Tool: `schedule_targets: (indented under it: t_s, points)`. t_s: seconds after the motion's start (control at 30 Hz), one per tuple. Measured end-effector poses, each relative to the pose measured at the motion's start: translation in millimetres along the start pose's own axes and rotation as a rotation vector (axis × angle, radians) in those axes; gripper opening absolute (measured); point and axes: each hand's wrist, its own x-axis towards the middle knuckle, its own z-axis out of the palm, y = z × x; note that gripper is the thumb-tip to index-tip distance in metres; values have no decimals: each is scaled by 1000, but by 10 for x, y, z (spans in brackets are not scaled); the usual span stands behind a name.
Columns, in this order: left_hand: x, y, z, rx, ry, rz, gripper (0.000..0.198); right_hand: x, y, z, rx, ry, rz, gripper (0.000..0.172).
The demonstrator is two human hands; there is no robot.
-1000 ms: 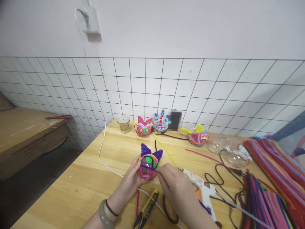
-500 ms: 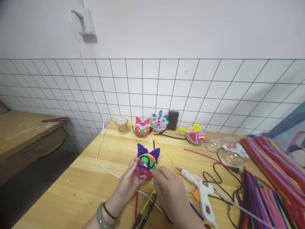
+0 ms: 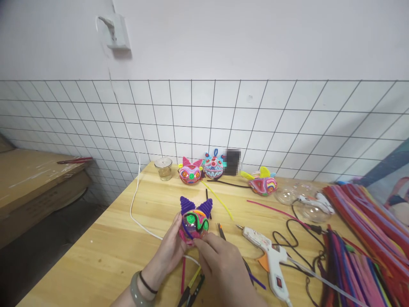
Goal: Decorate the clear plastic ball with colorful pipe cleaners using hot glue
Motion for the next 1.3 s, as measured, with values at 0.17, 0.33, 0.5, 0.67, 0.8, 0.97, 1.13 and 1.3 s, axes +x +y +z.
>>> schedule_targets:
  t_s: [0.17,0.33,0.5,0.67,0.8,0.97,1.13,1.3]
  points:
    - [-8,10,16,9,41,-14,33,37,-43,-32,-36,-9,-10,24]
    - [-8,-3,-1,21,70,-56,36,45,-42,-83,-56,-34,-37,27]
    - [4,-19,-40,6,53,-97,30,40,-2,-128,-15,-76,-18,23]
    - [-9,-16,-47,-32,35,-82,21,10,52,-134,-23,-62,48,19]
    - [-3,-16,-56,-63,29,-93,20,-9,68,-106,7,-75,70,17]
    - [18,-25,-83,-77,29,-104,22,-18,79,-90,-5,-103,32,21]
    - [3,-20,-77,-54,4,-114,23,15,57,-155,-82,-147,-17,30]
    - [-6,-18,-62,-32,21,-150,22,45,79,-200,-200,-153,-121,36]
